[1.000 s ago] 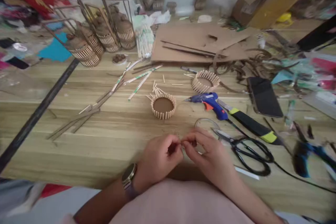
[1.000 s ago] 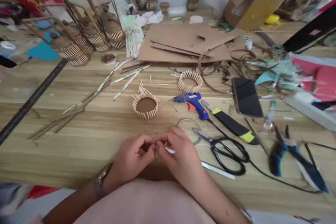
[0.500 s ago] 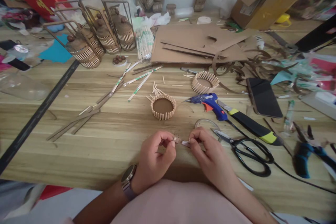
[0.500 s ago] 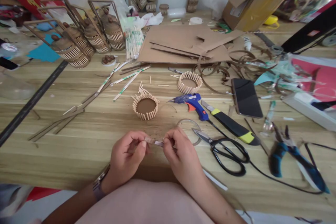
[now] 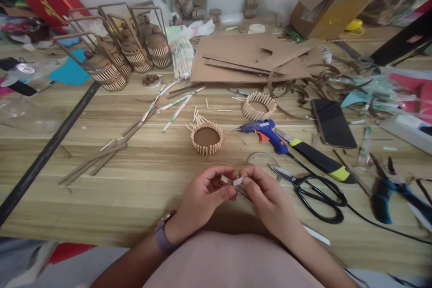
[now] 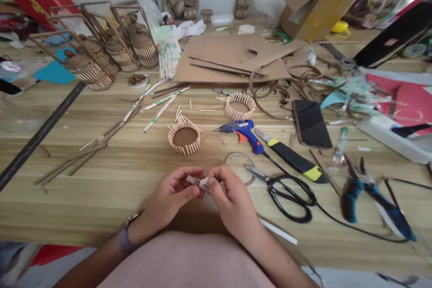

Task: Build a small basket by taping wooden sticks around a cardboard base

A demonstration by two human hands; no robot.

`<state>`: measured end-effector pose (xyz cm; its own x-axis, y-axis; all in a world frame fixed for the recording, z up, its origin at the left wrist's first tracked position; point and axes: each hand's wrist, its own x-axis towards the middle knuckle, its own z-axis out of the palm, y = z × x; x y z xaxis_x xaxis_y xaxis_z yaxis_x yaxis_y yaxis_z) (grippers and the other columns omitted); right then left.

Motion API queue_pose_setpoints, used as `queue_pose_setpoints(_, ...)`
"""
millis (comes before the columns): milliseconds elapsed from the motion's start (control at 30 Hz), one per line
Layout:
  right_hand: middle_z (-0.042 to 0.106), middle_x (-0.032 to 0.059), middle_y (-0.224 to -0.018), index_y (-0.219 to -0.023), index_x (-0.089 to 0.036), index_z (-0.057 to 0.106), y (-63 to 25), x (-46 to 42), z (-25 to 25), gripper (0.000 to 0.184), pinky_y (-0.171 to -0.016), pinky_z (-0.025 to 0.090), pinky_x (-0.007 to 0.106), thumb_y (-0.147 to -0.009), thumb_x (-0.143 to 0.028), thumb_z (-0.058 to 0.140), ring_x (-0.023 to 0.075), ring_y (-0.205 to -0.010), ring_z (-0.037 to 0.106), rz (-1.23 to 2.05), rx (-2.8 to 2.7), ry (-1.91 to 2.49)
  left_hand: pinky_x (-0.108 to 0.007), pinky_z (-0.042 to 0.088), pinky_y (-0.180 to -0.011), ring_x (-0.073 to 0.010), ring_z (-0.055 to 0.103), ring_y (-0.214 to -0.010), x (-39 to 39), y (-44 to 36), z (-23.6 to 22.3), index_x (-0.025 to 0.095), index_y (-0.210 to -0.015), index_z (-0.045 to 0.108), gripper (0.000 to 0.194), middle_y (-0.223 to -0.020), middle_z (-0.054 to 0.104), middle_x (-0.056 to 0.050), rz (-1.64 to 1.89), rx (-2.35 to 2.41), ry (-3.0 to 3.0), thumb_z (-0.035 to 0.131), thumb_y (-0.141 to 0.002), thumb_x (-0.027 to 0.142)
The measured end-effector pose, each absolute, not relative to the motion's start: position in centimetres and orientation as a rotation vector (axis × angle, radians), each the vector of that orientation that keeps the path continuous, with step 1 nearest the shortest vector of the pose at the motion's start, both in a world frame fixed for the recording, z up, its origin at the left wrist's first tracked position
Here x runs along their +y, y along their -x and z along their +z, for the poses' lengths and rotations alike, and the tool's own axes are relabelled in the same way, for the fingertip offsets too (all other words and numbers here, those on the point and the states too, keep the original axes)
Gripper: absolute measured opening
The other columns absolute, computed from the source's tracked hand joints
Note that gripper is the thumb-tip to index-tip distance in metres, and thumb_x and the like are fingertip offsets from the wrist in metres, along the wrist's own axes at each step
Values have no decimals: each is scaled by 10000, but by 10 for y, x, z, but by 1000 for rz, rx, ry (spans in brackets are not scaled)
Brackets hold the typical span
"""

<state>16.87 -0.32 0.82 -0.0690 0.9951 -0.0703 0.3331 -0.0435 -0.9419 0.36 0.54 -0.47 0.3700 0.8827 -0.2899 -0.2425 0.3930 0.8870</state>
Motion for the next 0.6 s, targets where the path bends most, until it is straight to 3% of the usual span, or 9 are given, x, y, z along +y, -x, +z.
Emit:
queue_pose_setpoints(100,515,-30,-603,-716,-233,482,-168,-3,10,210,-524,381,248,-889,-350,457,129,-546,452,1190,-1470,1431,-213,502,-676,-112,655,-670,7,-5,-5,169,-898,726,265,-701,708,-3,847,914,-875,815,-743,365)
queue_pose_setpoints(300,546,-11,-666,-712,-230,507,-170,-5,8,217,-587,430,256,-883,-361,476,143,-614,497,1116,-1438,1458,-202,505,-632,-101,633,-615,8,-3,-9,177,-814,767,281,-665,710,1,977,965,-777,850,-691,416)
queue_pose_setpoints(433,678,60,-923,-733,-226,519,-184,-9,0,208,-698,496,282,-891,-360,497,166,-763,590,1154,-1243,1389,-215,527,-583,-108,646,-599,10,0,-3,162,-780,765,305,-825,765,-52,1068,994,-681,876,-649,414)
queue_pose_setpoints(533,710,106,-1092,-789,-239,514,-202,-10,-4,185,-574,510,302,-880,-400,505,147,-608,583,1318,-933,1245,-211,527,-544,-108,645,-569,13,1,2,158,-770,763,305,-813,772,-61,1127,990,-641,891,-628,395)
queue_pose_setpoints(600,713,121,-1139,-810,-250,513,-216,-8,-3,156,-551,528,316,-871,-393,501,166,-624,637,1385,-789,1168,-209,528,-528,-110,645,-552,14,2,4,157,-750,761,306,-785,771,-59,1157,991,-627,901,-610,391)
